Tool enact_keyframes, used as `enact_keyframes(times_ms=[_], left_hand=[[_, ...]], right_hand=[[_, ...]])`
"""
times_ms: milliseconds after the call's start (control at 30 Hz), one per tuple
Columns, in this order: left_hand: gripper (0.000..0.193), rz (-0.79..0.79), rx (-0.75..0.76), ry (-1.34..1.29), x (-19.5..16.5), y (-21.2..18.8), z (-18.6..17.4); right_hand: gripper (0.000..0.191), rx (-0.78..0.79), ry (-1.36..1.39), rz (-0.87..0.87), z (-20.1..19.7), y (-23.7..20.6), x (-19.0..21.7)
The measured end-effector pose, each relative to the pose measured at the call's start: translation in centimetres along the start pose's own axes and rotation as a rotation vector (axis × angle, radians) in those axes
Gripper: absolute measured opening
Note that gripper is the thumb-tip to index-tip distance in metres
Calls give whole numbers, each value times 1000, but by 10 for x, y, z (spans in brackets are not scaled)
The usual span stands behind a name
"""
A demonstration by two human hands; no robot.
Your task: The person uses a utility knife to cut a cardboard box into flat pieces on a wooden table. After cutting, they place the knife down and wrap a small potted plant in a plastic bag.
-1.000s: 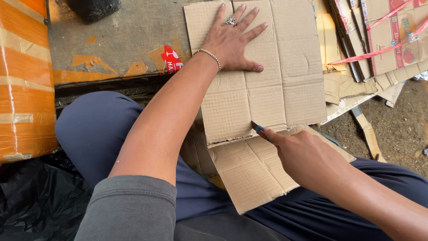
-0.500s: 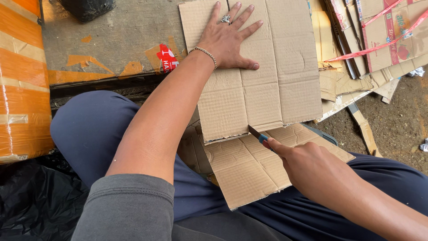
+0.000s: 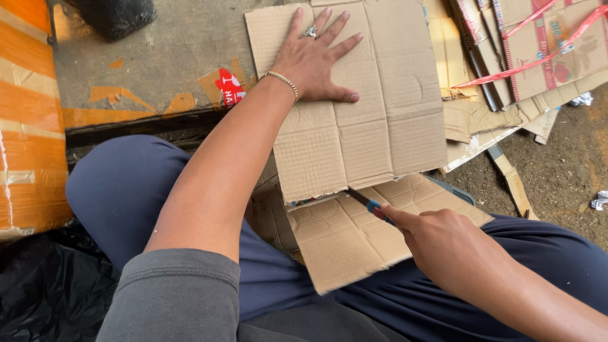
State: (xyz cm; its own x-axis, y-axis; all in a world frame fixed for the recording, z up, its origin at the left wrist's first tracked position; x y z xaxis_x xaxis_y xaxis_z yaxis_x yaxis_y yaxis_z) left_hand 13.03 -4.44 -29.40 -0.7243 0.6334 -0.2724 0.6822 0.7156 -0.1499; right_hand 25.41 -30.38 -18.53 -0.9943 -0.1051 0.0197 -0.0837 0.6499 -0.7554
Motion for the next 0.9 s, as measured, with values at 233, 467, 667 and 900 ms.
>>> enact_keyframes(times_ms=[233, 467, 667, 900], left_hand=[[110, 3, 17, 25, -6, 4, -19], [106, 7, 21, 6, -12, 14, -28], [113, 28, -40, -20, -13, 28, -31], [159, -68, 64, -74, -17, 28, -47]], right_hand=[[60, -20, 32, 506, -53, -50, -48], [41, -485, 548, 263, -131, 37, -109], [36, -798, 239, 86, -128, 152, -190], [31, -438, 715, 235, -92, 195, -240]])
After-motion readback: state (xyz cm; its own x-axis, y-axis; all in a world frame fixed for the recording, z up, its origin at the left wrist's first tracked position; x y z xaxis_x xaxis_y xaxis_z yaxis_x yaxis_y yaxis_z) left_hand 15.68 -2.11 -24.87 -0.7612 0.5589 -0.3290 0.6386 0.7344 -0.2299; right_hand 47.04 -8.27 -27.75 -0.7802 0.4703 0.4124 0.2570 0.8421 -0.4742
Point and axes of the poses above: each hand's wrist, its own y-axis towards the middle knuckle, its own z-axis out of the palm, x = y × z, the point moved 5 cm from there along y, towards the middle knuckle, and after that the axes turned 7 degrees about x, right-handed, at the moved point
